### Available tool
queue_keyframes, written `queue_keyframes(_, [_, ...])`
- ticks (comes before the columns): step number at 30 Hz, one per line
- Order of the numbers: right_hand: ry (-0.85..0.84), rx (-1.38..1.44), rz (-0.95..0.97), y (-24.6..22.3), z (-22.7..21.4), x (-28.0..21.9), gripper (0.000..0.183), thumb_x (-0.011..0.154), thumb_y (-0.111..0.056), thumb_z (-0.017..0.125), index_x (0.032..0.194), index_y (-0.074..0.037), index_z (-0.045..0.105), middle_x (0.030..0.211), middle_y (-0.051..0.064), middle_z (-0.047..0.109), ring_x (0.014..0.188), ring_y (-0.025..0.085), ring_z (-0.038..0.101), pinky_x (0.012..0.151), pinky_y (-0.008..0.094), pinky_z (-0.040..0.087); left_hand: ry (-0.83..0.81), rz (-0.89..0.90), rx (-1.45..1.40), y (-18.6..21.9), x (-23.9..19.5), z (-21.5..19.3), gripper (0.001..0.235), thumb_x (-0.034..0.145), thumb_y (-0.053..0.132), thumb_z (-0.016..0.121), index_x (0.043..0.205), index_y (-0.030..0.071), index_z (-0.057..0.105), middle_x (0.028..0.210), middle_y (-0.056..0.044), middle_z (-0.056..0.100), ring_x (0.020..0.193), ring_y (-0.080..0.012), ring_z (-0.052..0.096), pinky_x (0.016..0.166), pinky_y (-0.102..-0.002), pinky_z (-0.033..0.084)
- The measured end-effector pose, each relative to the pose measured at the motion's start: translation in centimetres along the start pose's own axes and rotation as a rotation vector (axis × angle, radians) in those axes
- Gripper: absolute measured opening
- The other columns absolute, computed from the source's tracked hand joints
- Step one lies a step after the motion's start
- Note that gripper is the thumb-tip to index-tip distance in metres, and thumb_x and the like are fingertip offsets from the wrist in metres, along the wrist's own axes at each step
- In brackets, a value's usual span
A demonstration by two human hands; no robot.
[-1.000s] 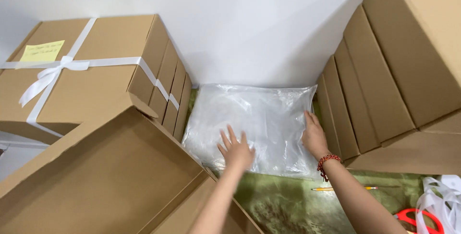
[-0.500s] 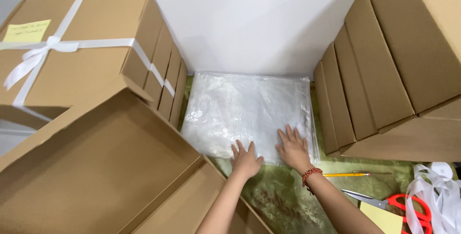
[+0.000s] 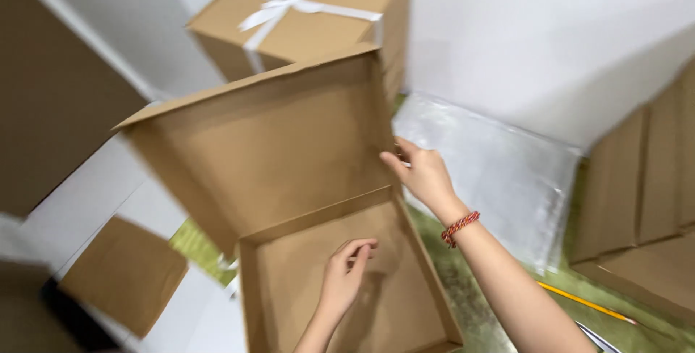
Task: The person unties a white ribbon on a cardboard box, opens it, and removes a black garment wrapped in plastic. They unfold the garment, place it on a hanger, and hang it on a clothing rack. The person then folds the plastic wrap and places it back into the box before closing the box and stacking it.
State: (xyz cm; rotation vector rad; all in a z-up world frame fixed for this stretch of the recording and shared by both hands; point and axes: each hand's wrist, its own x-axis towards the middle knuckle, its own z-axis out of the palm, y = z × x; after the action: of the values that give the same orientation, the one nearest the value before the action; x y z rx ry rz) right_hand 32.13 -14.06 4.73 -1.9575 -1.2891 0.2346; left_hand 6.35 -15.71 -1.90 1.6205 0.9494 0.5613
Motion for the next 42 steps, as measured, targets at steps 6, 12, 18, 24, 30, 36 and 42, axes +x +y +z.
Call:
queue_keyframes(6, [0.181, -0.134, -0.071, 5.6, 4.8, -0.1, 0.022, 0.107, -0.022, 0.058, 0.095, -0.013, 0.075, 0.069, 0.019, 0.071, 0.064, 0.045, 0.066, 0.068, 0.053, 0.047, 0.520, 0.063, 0.304, -8.2, -9.8, -6.5, 0.024, 0.100, 0.027, 0.061, 0.111, 0.025, 0.083, 0.124, 0.004, 0.073, 0.123, -0.0188, 0.063, 0.111, -0.037, 0.043])
queue_keyframes(12, [0.111, 0.050, 0.103, 4.0, 3.1, -5.2, 0.047, 0.113, -0.023, 0.055, 0.070, -0.006, 0.050, 0.059, 0.008, 0.058, 0.059, 0.023, 0.045, 0.068, 0.041, 0.041, 0.726, -0.522, 0.313, -11.5, -19.2, -7.5, 0.060, 0.092, 0.041, 0.059, 0.150, 0.038, 0.046, 0.177, -0.002, 0.023, 0.164, -0.0277, 0.013, 0.125, -0.060, 0.013])
queue_keyframes(18, [0.096, 0.175, 0.242, -0.1, -0.3, -10.9, 0.044, 0.109, -0.042, 0.052, 0.130, -0.011, 0.075, 0.094, 0.010, 0.081, 0.094, 0.021, 0.072, 0.090, 0.039, 0.048, 0.720, -0.449, -0.051, -12.1, -24.0, -8.7, 0.063, 0.101, 0.042, 0.051, 0.159, 0.022, 0.040, 0.168, -0.001, 0.043, 0.156, -0.0187, 0.039, 0.125, -0.040, 0.034])
queue_keyframes(24, [0.256, 0.459, 0.126, 0.4, -3.2, -18.2, 0.065, 0.096, -0.008, 0.056, 0.161, -0.009, 0.051, 0.143, 0.003, 0.065, 0.122, 0.009, 0.057, 0.096, 0.029, 0.046, 0.729, -0.522, -0.338, -8.4, -26.5, -10.4, 0.056, 0.104, 0.039, 0.042, 0.158, 0.026, 0.047, 0.170, 0.004, 0.044, 0.158, -0.0110, 0.039, 0.128, -0.032, 0.030])
queue_keyframes(30, [0.219, 0.637, -0.042, -3.9, -6.3, -26.2, 0.064, 0.106, -0.006, 0.055, 0.165, -0.007, 0.030, 0.172, 0.023, 0.033, 0.159, 0.028, 0.034, 0.121, 0.037, 0.037, 0.670, -0.495, -0.397, -9.3, -26.4, -11.7, 0.058, 0.103, 0.048, 0.041, 0.154, 0.023, 0.054, 0.160, 0.002, 0.055, 0.148, -0.0170, 0.051, 0.115, -0.037, 0.043])
queue_keyframes(36, [0.244, 0.626, 0.059, 0.7, -5.4, -30.5, 0.033, 0.098, 0.015, 0.052, 0.099, -0.011, 0.073, 0.159, 0.011, 0.061, 0.145, 0.029, 0.061, 0.114, 0.039, 0.053, 0.594, -0.529, -0.470, -9.8, -25.9, -12.5, 0.059, 0.102, 0.052, 0.042, 0.153, 0.023, 0.054, 0.159, 0.004, 0.054, 0.144, -0.0201, 0.049, 0.122, -0.045, 0.040])
queue_keyframes(42, [0.125, 0.704, 0.454, 7.3, -1.2, -33.0, 0.030, 0.100, 0.004, 0.052, 0.090, -0.017, 0.073, 0.162, 0.007, 0.062, 0.149, 0.035, 0.053, 0.083, 0.034, 0.059, 0.422, -0.593, -0.596, -11.7, -25.1, -12.0, 0.084, 0.089, 0.070, 0.044, 0.163, 0.032, 0.043, 0.176, -0.002, 0.035, 0.162, -0.0280, 0.033, 0.125, -0.051, 0.030])
